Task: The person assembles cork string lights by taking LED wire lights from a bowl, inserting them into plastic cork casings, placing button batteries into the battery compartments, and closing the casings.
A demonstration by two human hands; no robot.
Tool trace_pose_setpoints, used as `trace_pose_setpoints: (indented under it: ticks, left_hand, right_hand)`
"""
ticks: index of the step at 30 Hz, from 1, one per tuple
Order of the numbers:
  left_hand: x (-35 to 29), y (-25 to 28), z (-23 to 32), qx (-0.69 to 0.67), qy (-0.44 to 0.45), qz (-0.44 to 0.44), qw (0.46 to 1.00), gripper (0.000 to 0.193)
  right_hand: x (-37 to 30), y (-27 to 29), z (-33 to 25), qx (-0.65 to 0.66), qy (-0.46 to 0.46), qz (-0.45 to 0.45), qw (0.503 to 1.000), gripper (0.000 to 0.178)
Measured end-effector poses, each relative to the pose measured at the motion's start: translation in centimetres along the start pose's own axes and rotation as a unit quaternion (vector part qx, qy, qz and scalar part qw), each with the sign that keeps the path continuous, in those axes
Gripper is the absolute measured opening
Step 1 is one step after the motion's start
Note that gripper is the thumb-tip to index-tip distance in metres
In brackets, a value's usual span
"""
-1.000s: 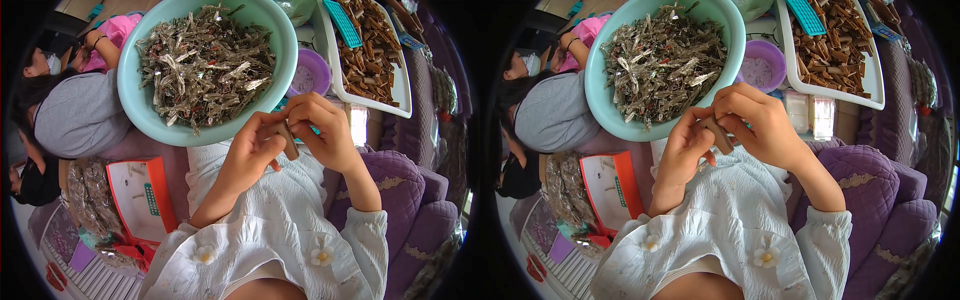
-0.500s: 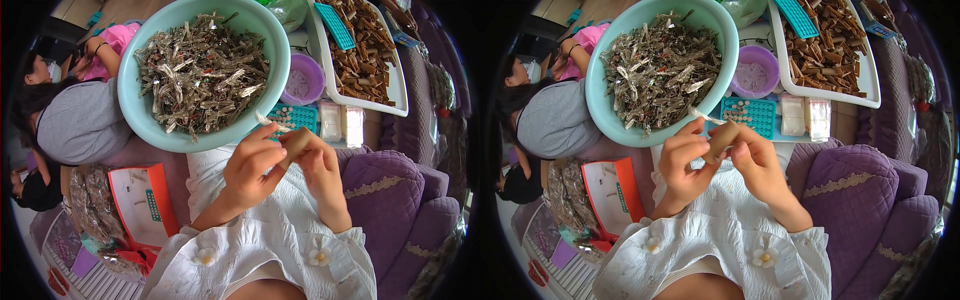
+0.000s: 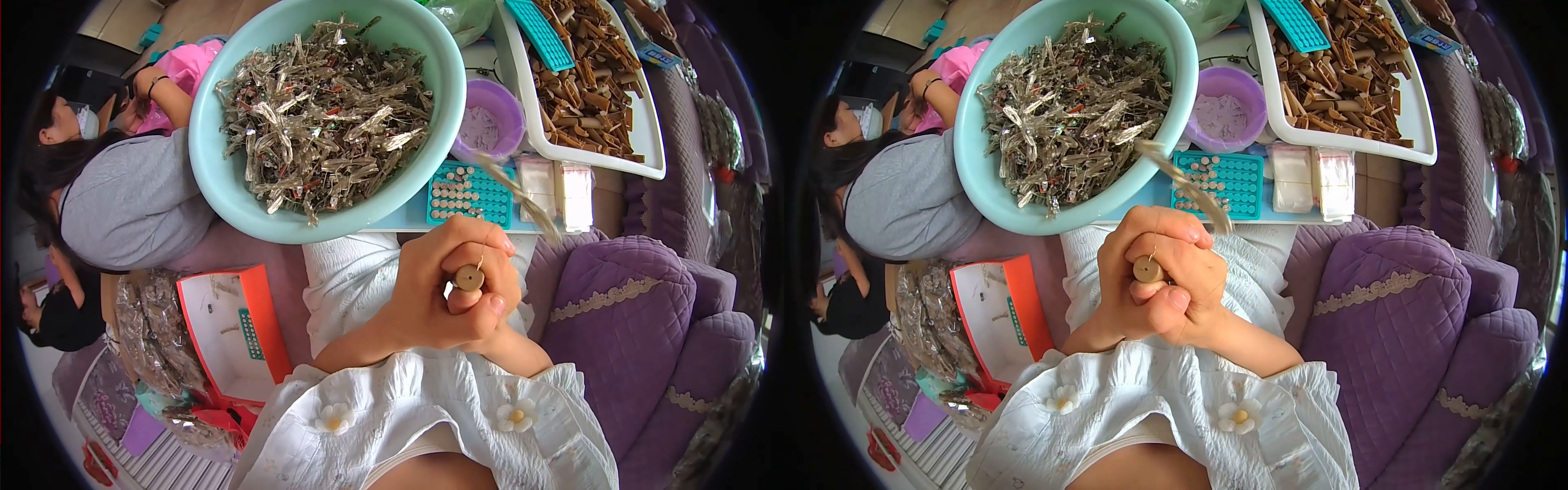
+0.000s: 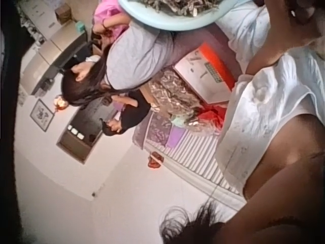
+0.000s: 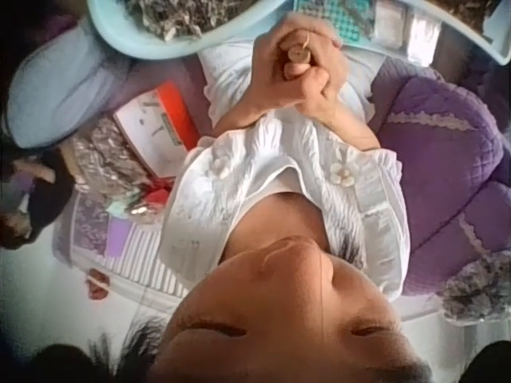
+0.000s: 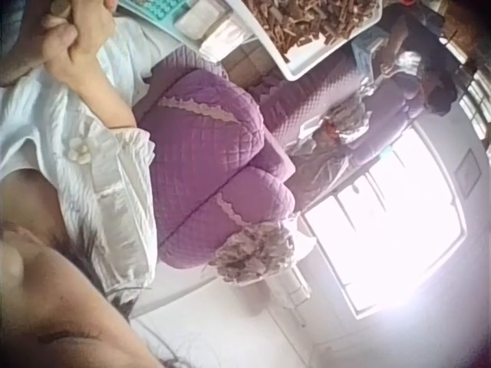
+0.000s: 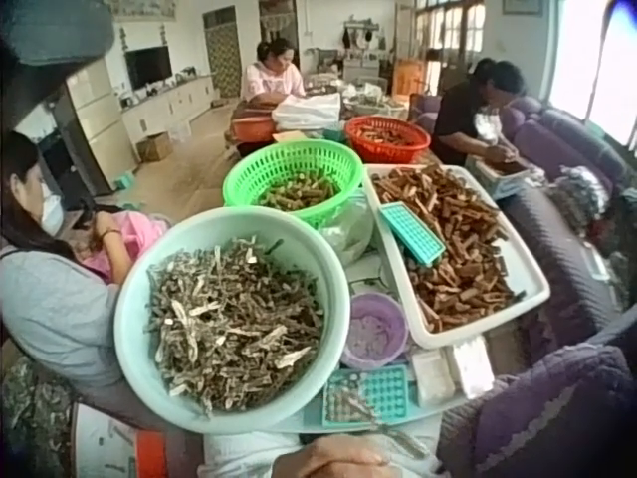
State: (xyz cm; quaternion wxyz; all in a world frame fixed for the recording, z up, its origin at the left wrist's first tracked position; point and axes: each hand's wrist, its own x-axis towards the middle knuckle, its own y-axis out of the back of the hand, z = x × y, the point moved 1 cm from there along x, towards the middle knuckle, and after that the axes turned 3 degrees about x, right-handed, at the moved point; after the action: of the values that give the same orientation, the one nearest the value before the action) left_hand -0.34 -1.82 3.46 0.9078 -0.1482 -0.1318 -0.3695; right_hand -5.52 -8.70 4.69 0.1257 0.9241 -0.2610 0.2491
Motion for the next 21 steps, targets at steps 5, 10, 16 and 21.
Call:
trace_pose_setpoints:
  ticks: [5,10,16,21]
  left_hand:
    - [0.3,0.2,-0.2,0.038,0.078,0.017,0.996,0.068]
    - [0.8,1.3,-1.0,0.364,-0.171,0.144,0.904,0.071]
    - [0.3,1.5,-0.1,0.525,-0.168,0.109,0.827,0.052]
    - [1.0,1.8,0.9,0.502,-0.178,0.085,0.842,0.053]
  right_hand:
    - [-1.6,-0.3,2.0,0.162,-0.181,-0.001,0.970,0.040]
    - [-0.3,0.3,3.8,0.520,-0.225,0.122,0.815,0.043]
    - [-0.8,-0.4,2.0,0.635,-0.427,0.105,0.635,0.030]
    - [-1.6,-0.4,3.1,0.728,-0.404,0.048,0.552,0.035]
